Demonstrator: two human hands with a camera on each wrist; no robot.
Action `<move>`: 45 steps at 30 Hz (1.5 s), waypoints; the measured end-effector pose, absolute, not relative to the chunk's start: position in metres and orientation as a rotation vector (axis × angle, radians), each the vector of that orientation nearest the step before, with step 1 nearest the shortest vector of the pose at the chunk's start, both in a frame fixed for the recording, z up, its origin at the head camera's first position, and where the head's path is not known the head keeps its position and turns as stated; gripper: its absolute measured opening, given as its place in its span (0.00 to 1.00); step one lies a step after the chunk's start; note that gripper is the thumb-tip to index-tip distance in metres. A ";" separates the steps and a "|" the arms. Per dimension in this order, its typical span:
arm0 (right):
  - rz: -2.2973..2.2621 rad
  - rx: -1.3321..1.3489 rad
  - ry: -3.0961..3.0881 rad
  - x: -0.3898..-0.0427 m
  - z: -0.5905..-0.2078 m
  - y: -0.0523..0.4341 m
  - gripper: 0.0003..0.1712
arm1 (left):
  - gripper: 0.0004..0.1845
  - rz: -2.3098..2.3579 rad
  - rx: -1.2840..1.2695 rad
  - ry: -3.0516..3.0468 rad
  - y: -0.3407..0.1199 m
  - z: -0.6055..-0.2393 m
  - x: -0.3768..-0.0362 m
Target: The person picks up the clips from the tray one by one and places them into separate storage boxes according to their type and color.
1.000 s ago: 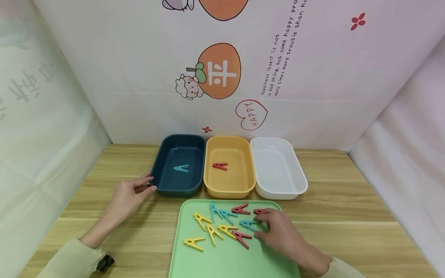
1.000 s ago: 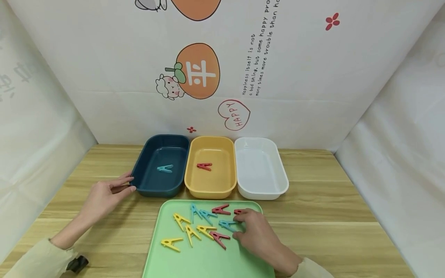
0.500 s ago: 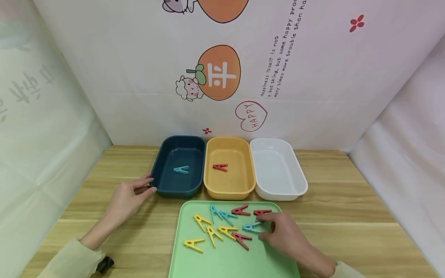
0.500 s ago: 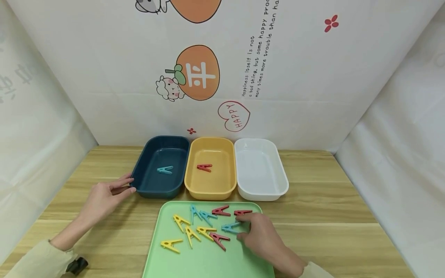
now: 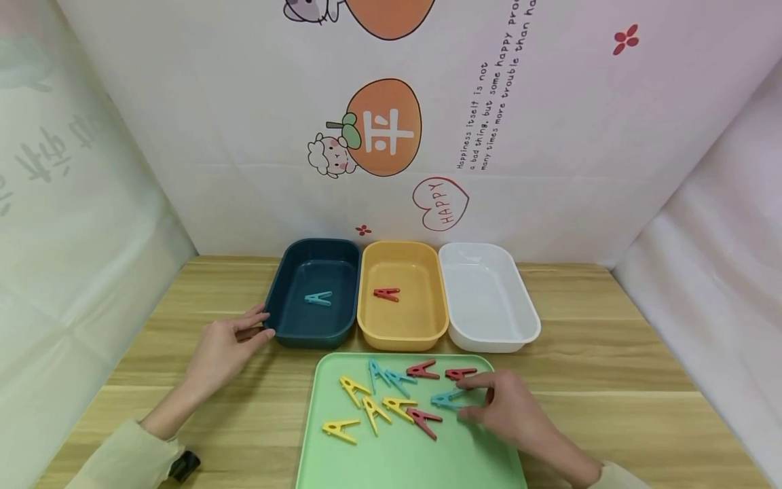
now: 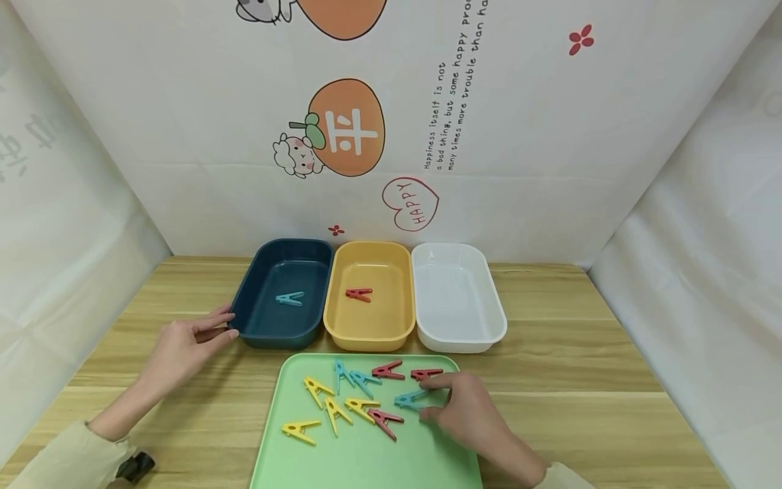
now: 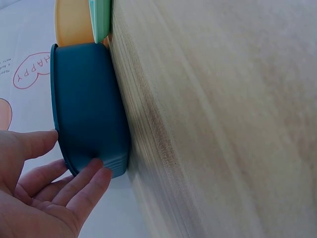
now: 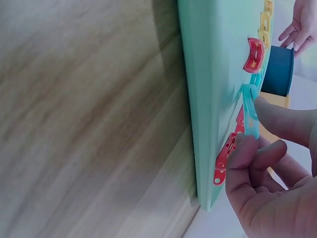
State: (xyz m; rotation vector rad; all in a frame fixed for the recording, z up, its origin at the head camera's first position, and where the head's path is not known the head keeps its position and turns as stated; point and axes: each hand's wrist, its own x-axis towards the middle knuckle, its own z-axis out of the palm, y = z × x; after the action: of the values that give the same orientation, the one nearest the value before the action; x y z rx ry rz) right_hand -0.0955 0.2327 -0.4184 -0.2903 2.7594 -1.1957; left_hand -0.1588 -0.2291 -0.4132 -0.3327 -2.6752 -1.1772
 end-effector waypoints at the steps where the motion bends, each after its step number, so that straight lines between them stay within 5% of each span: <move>1: -1.203 -0.291 2.754 -0.096 -0.418 0.233 0.21 | 0.20 -1.177 -0.332 -2.675 -0.229 -0.413 -0.159; 45: -1.428 -0.163 2.735 -0.122 -0.360 0.236 0.19 | 0.20 -1.181 -0.336 -2.663 -0.230 -0.416 -0.160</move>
State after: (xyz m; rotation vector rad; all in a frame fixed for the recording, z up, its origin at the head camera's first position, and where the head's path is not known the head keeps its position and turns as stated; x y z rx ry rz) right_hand -0.1225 0.2357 -0.3597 -0.1634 2.7346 -1.4278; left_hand -0.1597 -0.2297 -0.4157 -0.3358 -2.6625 -1.1807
